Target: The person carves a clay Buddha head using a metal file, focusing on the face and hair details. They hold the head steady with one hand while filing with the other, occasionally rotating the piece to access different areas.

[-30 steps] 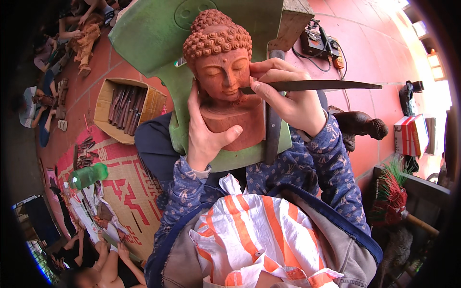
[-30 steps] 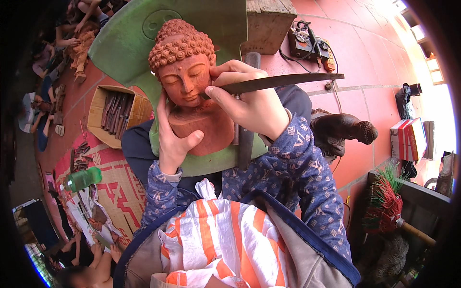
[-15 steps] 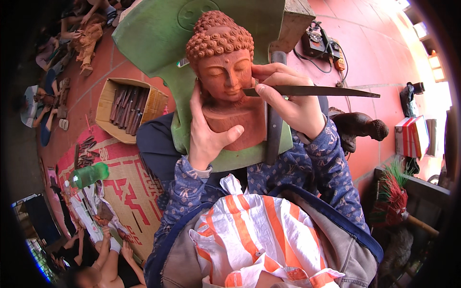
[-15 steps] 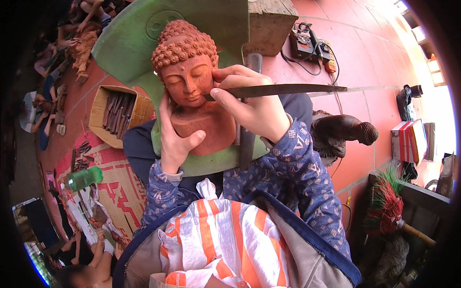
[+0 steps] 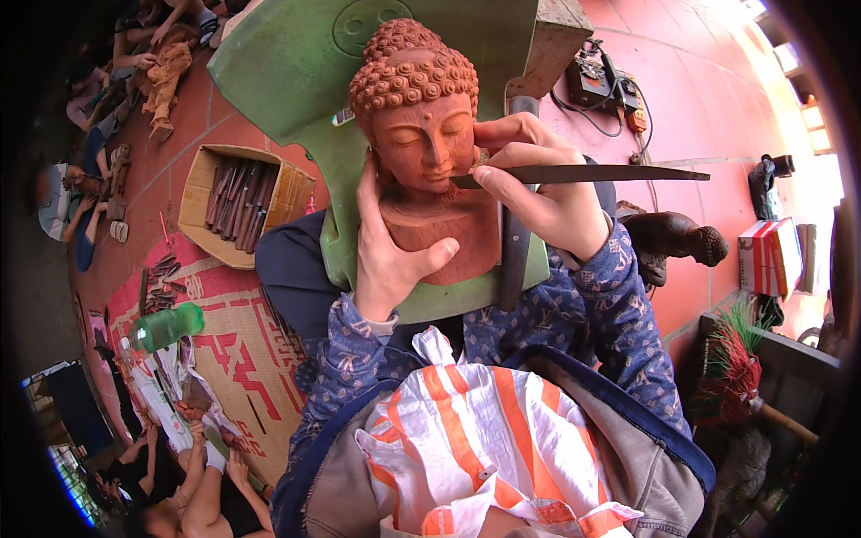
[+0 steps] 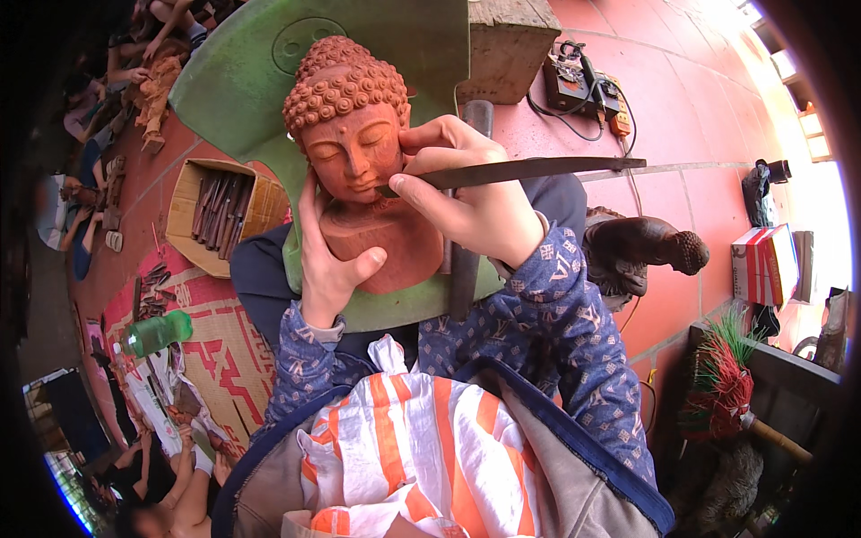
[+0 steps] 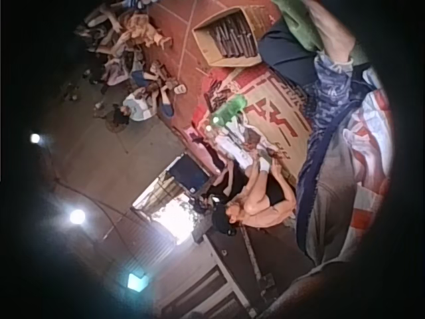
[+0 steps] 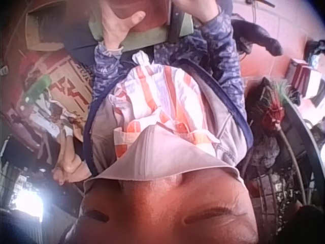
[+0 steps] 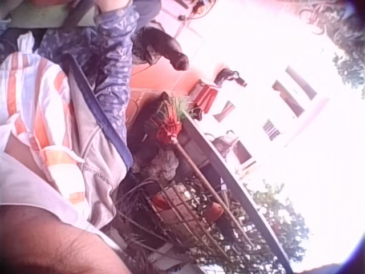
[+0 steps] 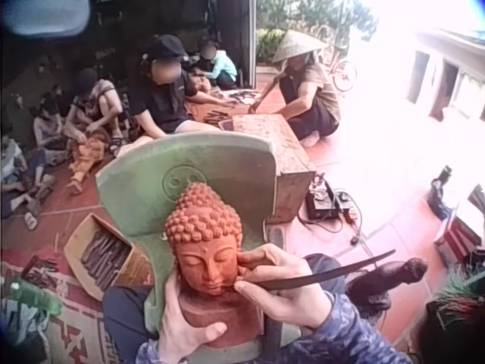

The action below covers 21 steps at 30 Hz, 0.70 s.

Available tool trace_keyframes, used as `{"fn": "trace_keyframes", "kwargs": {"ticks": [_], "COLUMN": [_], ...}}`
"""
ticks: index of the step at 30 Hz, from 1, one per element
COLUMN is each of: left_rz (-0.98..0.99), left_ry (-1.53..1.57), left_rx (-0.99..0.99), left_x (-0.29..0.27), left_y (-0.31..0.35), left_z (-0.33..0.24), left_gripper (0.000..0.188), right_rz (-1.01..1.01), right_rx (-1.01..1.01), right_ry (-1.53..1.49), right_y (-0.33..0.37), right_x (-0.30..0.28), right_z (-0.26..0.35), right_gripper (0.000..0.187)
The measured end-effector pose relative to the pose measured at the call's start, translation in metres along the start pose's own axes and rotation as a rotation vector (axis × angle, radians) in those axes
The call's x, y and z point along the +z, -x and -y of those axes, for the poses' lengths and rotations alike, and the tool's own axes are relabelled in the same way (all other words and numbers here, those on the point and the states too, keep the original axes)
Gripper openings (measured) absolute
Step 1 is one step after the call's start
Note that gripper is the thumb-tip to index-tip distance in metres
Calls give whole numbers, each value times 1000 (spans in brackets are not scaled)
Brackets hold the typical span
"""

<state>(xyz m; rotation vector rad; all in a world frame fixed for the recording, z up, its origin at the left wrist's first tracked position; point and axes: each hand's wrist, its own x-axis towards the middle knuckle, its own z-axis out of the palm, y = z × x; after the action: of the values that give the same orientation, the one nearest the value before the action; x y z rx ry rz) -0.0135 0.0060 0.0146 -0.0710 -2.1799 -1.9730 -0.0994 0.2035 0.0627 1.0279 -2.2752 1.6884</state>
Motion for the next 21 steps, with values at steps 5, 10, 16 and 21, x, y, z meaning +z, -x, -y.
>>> {"fn": "trace_keyframes", "kwargs": {"ticks": [5,10,16,21], "left_rz": [-5,-1,-3,4], "left_ry": [-18,25,-7,-18], "left_rx": [10,-5,4,0], "left_x": [0,0,0,-1], "left_y": [0,-1,-2,-1], "left_z": [0,3,1,2], "left_gripper": [122,122,122,121], "right_rz": [-26,-62,-122,-85], "right_rx": [77,49,90,64], "right_ry": [-89,-95,-172,-92], "right_y": [2,8,13,11], "right_x": [-1,6,11,9], "right_z": [-5,-5,-9,-8], "right_gripper": [13,13,12,11]}}
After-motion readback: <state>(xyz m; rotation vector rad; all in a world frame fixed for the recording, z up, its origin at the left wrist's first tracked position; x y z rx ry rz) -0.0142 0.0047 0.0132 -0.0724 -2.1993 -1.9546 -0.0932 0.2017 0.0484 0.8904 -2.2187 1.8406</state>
